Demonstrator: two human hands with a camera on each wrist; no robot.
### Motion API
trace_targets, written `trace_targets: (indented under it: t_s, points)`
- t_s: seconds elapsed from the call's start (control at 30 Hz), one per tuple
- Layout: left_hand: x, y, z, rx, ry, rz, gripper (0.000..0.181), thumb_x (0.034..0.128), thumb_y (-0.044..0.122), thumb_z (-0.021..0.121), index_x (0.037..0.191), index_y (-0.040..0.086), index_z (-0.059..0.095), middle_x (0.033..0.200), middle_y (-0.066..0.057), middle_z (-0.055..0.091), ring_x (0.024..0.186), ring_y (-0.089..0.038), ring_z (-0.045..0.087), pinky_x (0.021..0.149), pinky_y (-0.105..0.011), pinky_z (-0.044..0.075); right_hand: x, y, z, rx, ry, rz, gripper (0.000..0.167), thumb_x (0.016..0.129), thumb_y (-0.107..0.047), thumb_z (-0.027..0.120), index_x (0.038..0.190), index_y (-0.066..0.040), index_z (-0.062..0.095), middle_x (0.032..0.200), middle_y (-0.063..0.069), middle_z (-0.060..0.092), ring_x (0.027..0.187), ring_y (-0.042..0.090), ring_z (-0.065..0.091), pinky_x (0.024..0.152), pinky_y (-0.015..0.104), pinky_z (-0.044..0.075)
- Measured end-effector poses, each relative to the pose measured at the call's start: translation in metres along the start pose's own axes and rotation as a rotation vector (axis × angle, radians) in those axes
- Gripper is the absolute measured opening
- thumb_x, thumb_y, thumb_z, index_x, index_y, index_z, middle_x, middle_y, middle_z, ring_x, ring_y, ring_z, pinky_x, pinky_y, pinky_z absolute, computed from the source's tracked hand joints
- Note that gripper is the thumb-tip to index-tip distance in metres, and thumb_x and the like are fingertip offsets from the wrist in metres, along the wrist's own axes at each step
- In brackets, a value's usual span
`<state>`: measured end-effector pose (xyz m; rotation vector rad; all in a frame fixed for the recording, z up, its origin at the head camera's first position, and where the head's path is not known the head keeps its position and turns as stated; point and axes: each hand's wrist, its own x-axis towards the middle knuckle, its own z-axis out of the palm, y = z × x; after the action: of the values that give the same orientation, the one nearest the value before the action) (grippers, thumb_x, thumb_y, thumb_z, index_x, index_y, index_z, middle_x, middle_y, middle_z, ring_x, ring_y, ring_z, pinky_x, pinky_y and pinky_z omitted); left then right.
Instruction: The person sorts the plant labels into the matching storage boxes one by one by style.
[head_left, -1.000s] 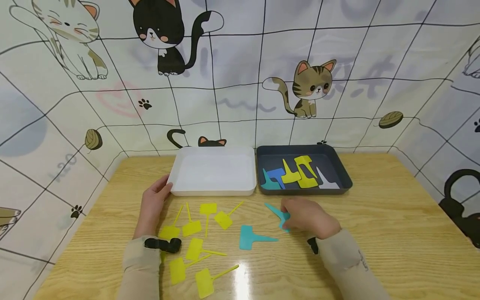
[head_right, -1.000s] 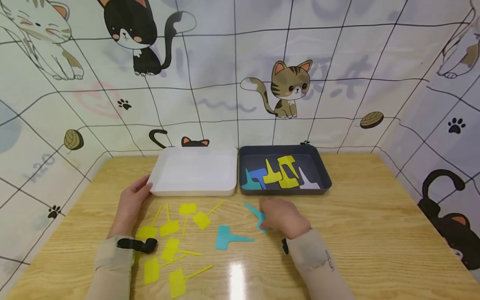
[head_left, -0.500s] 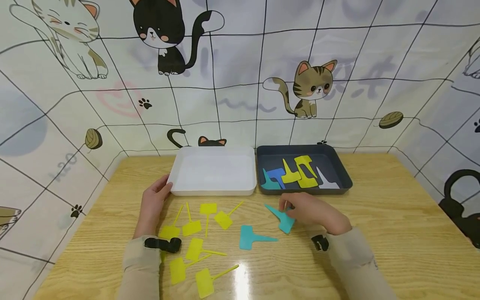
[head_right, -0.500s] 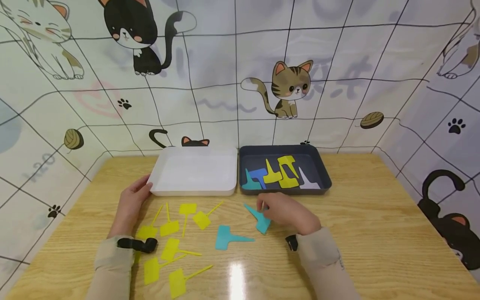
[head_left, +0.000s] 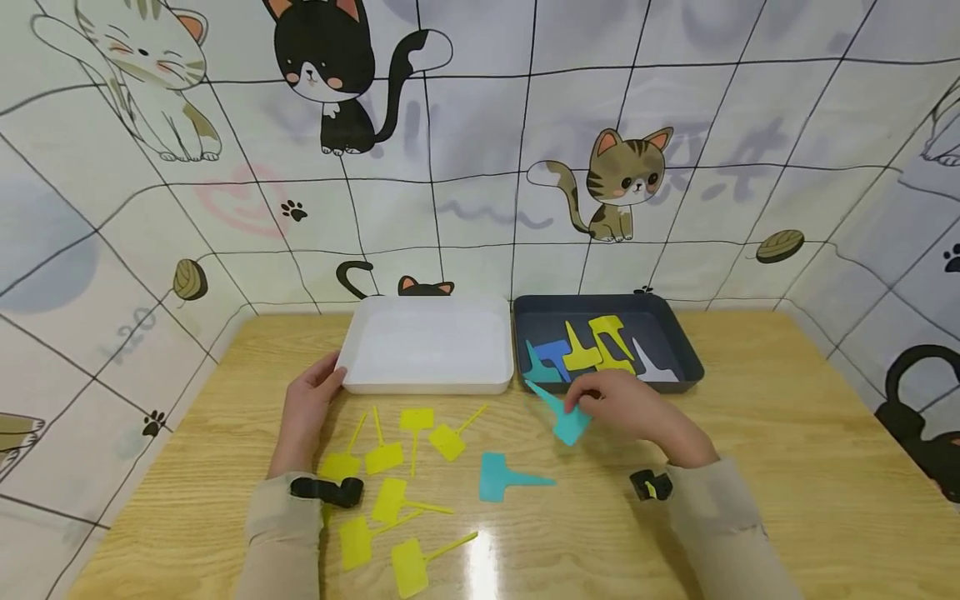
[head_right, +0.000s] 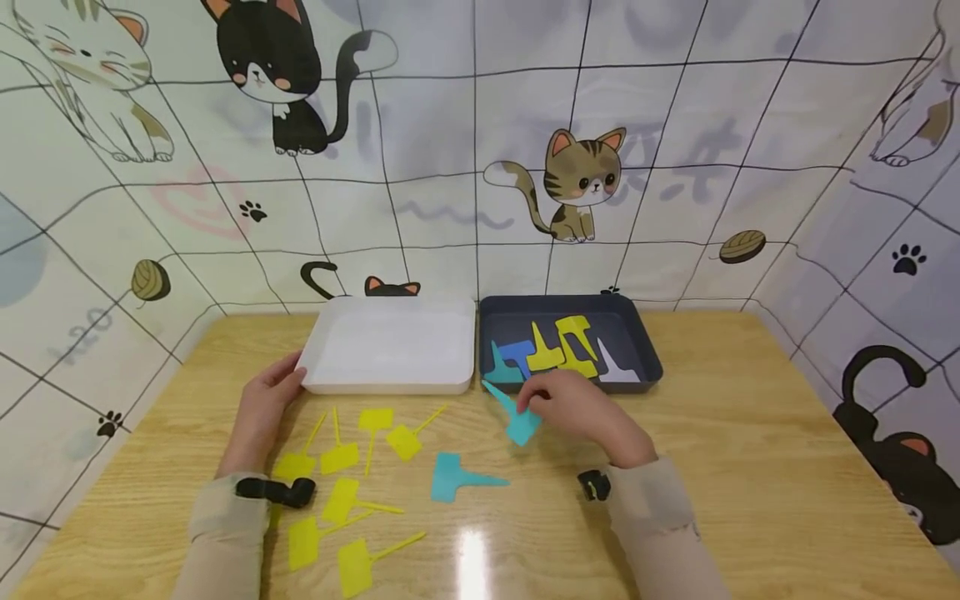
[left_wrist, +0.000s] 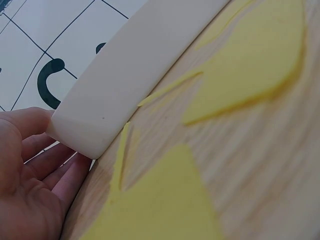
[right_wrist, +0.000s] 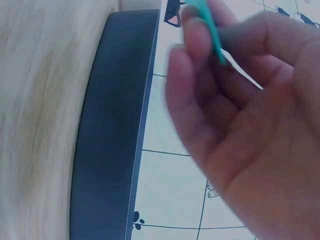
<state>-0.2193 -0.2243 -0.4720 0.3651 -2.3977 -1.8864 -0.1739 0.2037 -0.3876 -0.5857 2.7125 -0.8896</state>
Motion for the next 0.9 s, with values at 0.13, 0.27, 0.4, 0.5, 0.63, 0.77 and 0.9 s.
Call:
trace_targets:
  t_s: [0.13, 0.27, 0.4, 0.5, 0.63, 0.77, 0.9]
  points:
    - [-0.001, -0.002, 0.001, 0.007, -0.009, 0.004, 0.053, 0.0863, 0.042, 0.054, 0.134, 0.021, 0.044, 0.133, 0.001, 0.044, 0.122, -0.013, 0.038, 0.1, -0.033, 0.032, -0.003, 0.004, -0.004, 0.055, 0.115, 0.02, 0.026, 0.09, -0.009, 0.042, 0.087, -0.02, 0.065, 0.083, -0.001, 0.058, 0.054, 0.015, 0.041, 0.049, 0.027, 0.035]
    - [0.0, -0.002, 0.001, 0.017, -0.006, 0.011, 0.054, 0.0857, 0.044, 0.054, 0.134, 0.022, 0.044, 0.133, 0.001, 0.044, 0.121, -0.013, 0.038, 0.1, -0.033, 0.032, 0.0, 0.007, -0.006, 0.091, 0.212, 0.025, 0.025, 0.091, -0.01, 0.042, 0.09, -0.018, 0.066, 0.095, 0.001, 0.06, 0.059, 0.017, 0.051, 0.056, 0.031, 0.041]
    - [0.0, -0.002, 0.0, 0.013, 0.004, 0.012, 0.054, 0.0853, 0.045, 0.054, 0.133, 0.022, 0.044, 0.133, 0.001, 0.044, 0.121, -0.013, 0.038, 0.1, -0.033, 0.031, 0.008, 0.008, -0.007, 0.095, 0.273, 0.037, 0.024, 0.091, -0.012, 0.043, 0.093, -0.021, 0.066, 0.094, 0.002, 0.06, 0.058, 0.019, 0.053, 0.056, 0.032, 0.043]
    - [0.001, -0.001, -0.001, 0.011, 0.006, 0.012, 0.053, 0.0857, 0.044, 0.054, 0.133, 0.022, 0.044, 0.133, 0.001, 0.044, 0.122, -0.013, 0.037, 0.101, -0.033, 0.03, 0.016, 0.007, -0.006, 0.114, 0.301, 0.058, 0.025, 0.091, -0.014, 0.043, 0.096, -0.023, 0.066, 0.082, 0.004, 0.059, 0.056, 0.019, 0.05, 0.051, 0.032, 0.042]
    - [0.001, 0.0, -0.001, 0.028, 0.01, 0.015, 0.053, 0.0862, 0.044, 0.054, 0.133, 0.022, 0.044, 0.133, 0.001, 0.044, 0.123, -0.012, 0.035, 0.101, -0.033, 0.029, 0.028, 0.004, -0.004, 0.158, 0.343, 0.084, 0.027, 0.091, -0.015, 0.043, 0.102, -0.023, 0.066, 0.068, 0.006, 0.054, 0.053, 0.021, 0.047, 0.046, 0.031, 0.039]
    - [0.001, 0.0, -0.001, 0.032, 0.015, 0.015, 0.052, 0.0864, 0.044, 0.053, 0.133, 0.023, 0.044, 0.134, 0.002, 0.044, 0.124, -0.012, 0.034, 0.101, -0.033, 0.029, 0.038, 0.002, 0.0, 0.18, 0.407, 0.097, 0.027, 0.091, -0.014, 0.044, 0.108, -0.019, 0.064, 0.077, 0.008, 0.06, 0.061, 0.023, 0.055, 0.045, 0.03, 0.037]
    - [0.001, 0.001, 0.0, 0.023, 0.003, 0.014, 0.052, 0.0865, 0.043, 0.054, 0.133, 0.022, 0.044, 0.134, 0.002, 0.043, 0.124, -0.012, 0.035, 0.101, -0.033, 0.03, 0.045, 0.002, 0.003, 0.25, 0.451, 0.134, 0.026, 0.092, -0.017, 0.047, 0.113, -0.016, 0.062, 0.088, 0.01, 0.064, 0.076, 0.025, 0.063, 0.057, 0.033, 0.046]
